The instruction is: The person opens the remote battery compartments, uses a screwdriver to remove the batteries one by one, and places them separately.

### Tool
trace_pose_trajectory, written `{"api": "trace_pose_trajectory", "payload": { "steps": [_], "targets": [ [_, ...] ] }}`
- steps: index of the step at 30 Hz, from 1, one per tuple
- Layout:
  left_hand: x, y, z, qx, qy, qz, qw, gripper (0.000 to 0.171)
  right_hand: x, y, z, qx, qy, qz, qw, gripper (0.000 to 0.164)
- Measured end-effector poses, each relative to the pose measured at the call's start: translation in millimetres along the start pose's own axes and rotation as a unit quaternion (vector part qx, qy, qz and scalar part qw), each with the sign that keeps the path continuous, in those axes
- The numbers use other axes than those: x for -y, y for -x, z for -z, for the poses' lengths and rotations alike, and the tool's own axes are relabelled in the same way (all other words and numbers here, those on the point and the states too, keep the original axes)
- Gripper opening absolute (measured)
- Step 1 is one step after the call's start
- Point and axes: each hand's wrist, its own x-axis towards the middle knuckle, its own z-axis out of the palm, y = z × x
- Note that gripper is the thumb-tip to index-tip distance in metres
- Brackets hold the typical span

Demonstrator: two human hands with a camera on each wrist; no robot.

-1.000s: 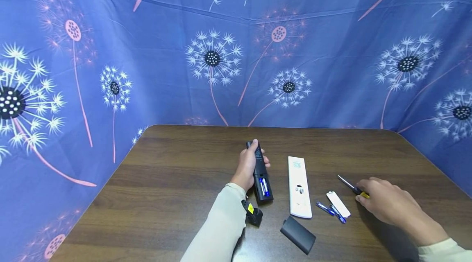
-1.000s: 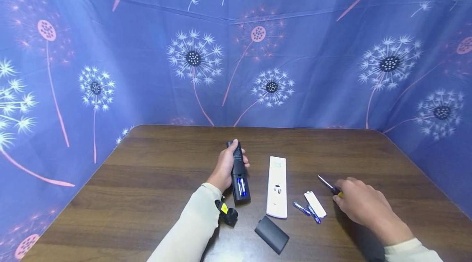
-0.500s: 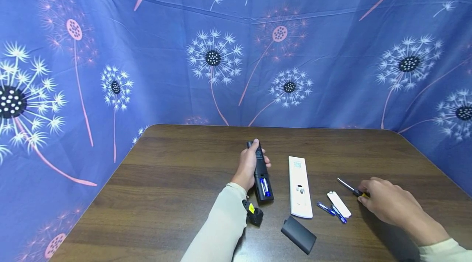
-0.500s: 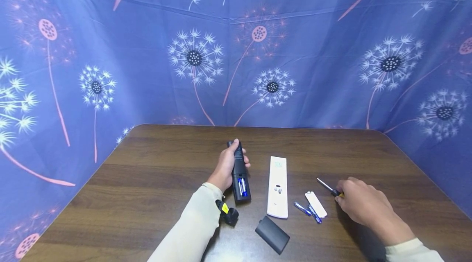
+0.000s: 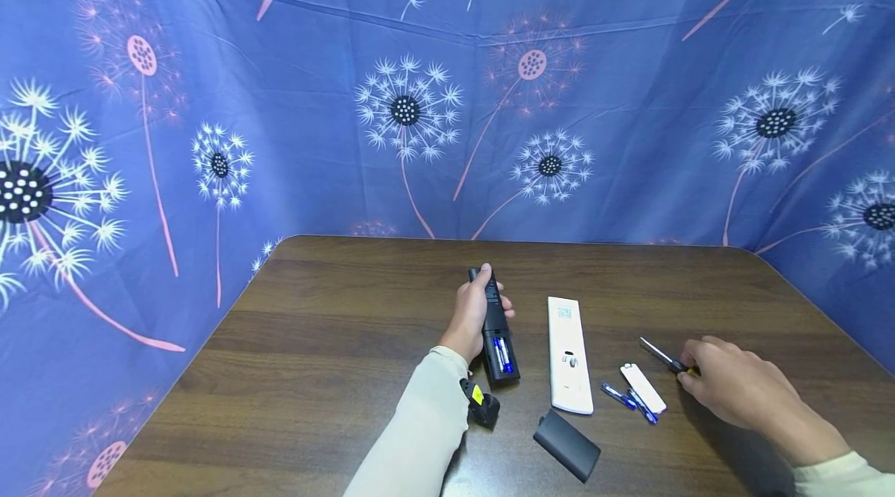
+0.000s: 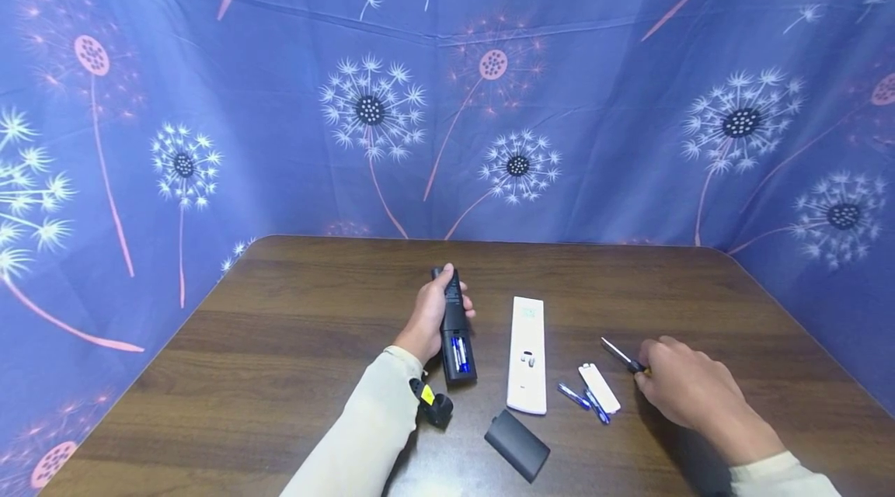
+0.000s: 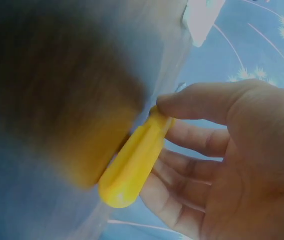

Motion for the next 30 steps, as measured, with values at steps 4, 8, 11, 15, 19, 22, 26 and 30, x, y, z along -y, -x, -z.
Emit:
{"api": "trace_pose_trajectory", "payload": {
  "steps": [4, 8, 11, 15, 19, 22, 26, 30],
  "targets": [
    [-0.6, 0.4, -0.1, -0.003, 0.004, 0.001, 1.0000, 0.056, -0.2, 0.4, 1.2, 0.000, -0.006, -0.002, 1.000, 0.017],
    [-0.4, 0.7, -0.3, -0.005, 0.004, 0.002, 1.0000, 0.057, -1.9, 1.6, 1.3, 0.009, -0.010, -0.008, 1.000, 0.020],
    [-0.5, 1.0, -0.6, -0.006, 0.004, 0.001, 1.0000, 0.057, -2.2, 1.5, 1.9, 0.014, -0.014, -0.015, 1.000, 0.022],
    [-0.8, 1.4, -0.5, -0.006, 0.006, -0.001, 1.0000, 0.055, -0.3, 1.2, 4.7, 0.013, -0.025, -0.027, 0.999, 0.022],
    [-1.5, 1.1, -0.7, -0.005, 0.009, 0.002, 0.9999, 0.055, 2.1, 0.4, 8.1, 0.024, -0.042, -0.040, 0.998, 0.019],
    [-1.8, 1.3, -0.5, -0.004, 0.008, 0.004, 1.0000, 0.055, 4.5, 0.8, 10.1, 0.032, -0.050, -0.047, 0.997, 0.017],
    [-0.7, 0.7, 0.3, -0.004, 0.005, 0.004, 1.0000, 0.057, 7.5, 2.5, 10.7, 0.019, -0.052, -0.047, 0.997, 0.016],
    [-0.7, 0.8, 0.3, -0.004, 0.006, 0.008, 0.9999, 0.057, 9.5, 4.0, 10.6, 0.005, -0.054, -0.045, 0.998, 0.016]
  ]
}}
